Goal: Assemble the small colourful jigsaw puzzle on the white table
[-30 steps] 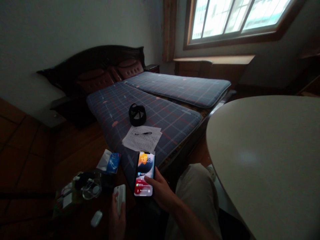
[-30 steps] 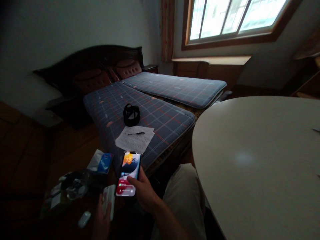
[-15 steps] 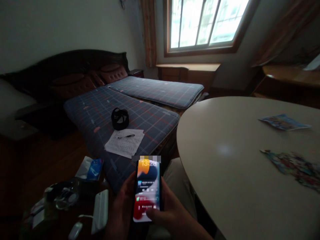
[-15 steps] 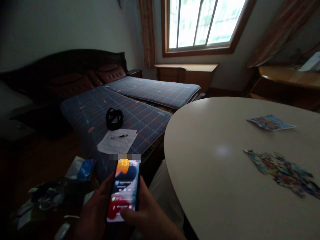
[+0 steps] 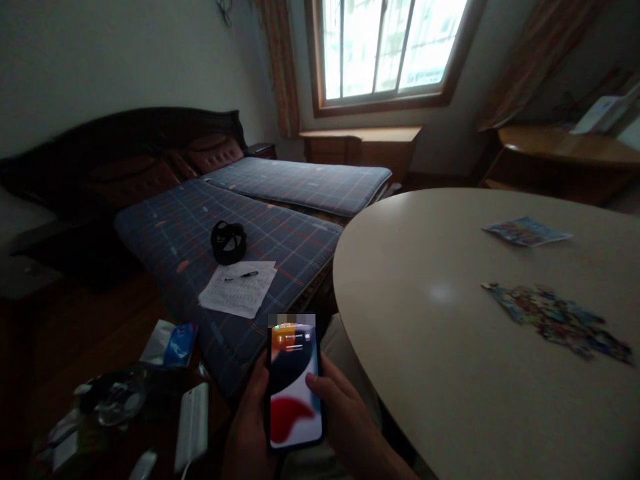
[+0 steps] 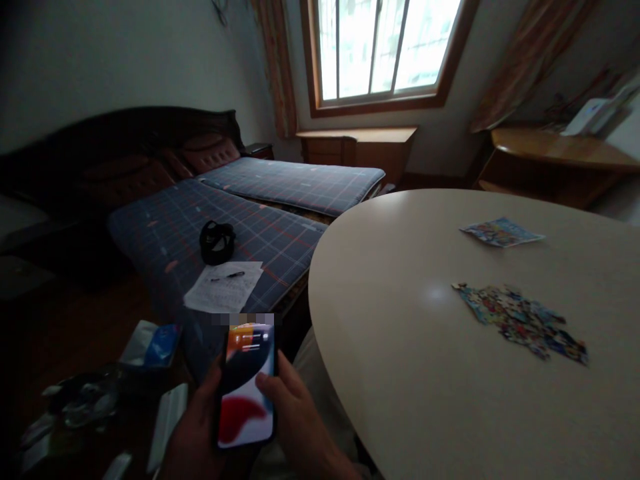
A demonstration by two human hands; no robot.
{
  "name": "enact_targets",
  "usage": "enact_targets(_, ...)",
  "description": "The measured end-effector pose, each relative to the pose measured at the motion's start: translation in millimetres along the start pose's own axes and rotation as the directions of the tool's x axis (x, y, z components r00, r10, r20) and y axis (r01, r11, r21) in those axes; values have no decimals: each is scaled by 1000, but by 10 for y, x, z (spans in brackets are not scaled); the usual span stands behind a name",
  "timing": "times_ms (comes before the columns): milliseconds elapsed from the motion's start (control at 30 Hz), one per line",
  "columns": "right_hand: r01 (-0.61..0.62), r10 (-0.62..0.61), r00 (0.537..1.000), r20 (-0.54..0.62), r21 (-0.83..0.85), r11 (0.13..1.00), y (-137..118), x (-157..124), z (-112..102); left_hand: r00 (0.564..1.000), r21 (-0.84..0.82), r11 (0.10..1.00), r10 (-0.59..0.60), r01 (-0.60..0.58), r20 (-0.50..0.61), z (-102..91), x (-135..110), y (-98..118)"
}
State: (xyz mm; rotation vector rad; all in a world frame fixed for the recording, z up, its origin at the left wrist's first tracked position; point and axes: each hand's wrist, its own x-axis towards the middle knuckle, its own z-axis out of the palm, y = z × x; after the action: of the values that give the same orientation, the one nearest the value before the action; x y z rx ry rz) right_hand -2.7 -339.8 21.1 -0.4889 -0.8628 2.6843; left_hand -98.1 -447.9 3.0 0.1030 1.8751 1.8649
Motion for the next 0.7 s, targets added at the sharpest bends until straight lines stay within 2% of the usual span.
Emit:
enact_targets(133, 19, -19, 999, 35, 11, 1000, -42, -39, 47, 999, 66, 996, 55, -54, 0, -187, -15, -208)
enact_targets(267, 30, -30, 1000, 9, -20, 999, -76, -54, 89, 996, 79, 994, 79, -75, -49, -134, -47, -287)
enact_targets(433, 41, -47, 997, -58, -101, 994, -61, -49, 111, 998, -34, 998, -57, 56, -21, 37, -106, -139)
enact_targets(600, 30, -29, 993, -117, 11, 999, -26, -38, 87, 973, -63, 978, -190, 200, 133, 6, -118, 10)
enact_targets(700, 19, -19, 990, -137, -1, 1000, -16, -28, 57, 967, -98, 968, -219, 232, 132, -11, -85, -14)
